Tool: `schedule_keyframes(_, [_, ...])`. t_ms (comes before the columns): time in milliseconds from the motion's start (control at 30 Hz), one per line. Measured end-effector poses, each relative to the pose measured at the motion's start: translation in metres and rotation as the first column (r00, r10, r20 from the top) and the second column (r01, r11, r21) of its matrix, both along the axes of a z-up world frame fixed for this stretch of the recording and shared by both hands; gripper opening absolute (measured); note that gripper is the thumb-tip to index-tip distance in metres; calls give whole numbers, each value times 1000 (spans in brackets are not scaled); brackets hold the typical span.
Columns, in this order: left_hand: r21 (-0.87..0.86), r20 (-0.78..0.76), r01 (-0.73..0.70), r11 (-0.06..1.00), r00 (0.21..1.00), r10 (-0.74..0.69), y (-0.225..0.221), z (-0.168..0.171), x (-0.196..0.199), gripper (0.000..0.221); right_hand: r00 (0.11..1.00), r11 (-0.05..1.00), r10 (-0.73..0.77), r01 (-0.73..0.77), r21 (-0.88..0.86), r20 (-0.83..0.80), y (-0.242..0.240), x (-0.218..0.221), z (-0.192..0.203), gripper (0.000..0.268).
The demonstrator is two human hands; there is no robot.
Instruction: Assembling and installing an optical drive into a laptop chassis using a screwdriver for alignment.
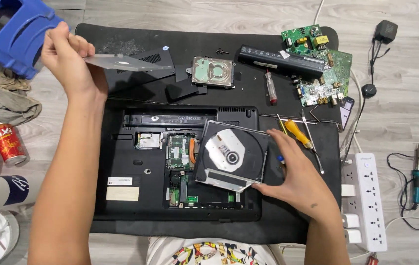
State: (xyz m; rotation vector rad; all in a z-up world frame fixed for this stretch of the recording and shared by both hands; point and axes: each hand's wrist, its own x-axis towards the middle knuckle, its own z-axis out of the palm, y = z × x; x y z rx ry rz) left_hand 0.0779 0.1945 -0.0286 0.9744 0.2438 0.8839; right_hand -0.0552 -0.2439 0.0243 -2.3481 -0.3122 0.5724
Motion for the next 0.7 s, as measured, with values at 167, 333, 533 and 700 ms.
schedule_keyframes(167, [73,-74,-77,994,994,82,17,-31,15,40,996,994,61,-66,-91,-64,14,5,3,111])
schedule_keyframes(333, [381,-97,-115,918,982,163,27,-43,16,45,992,995,46,-35,-91,118,-7,4,4,116])
schedule_keyframes(533, [444,-133,-15,896,988,83,63,-69,9,45,940,957,-259,281,-75,221,-42,-11,3,54])
schedule_keyframes(700, [399,-247,148,905,968,-49,83,-83,1,42,917,938,-303,335,-89,260,-62,-23,-19,29])
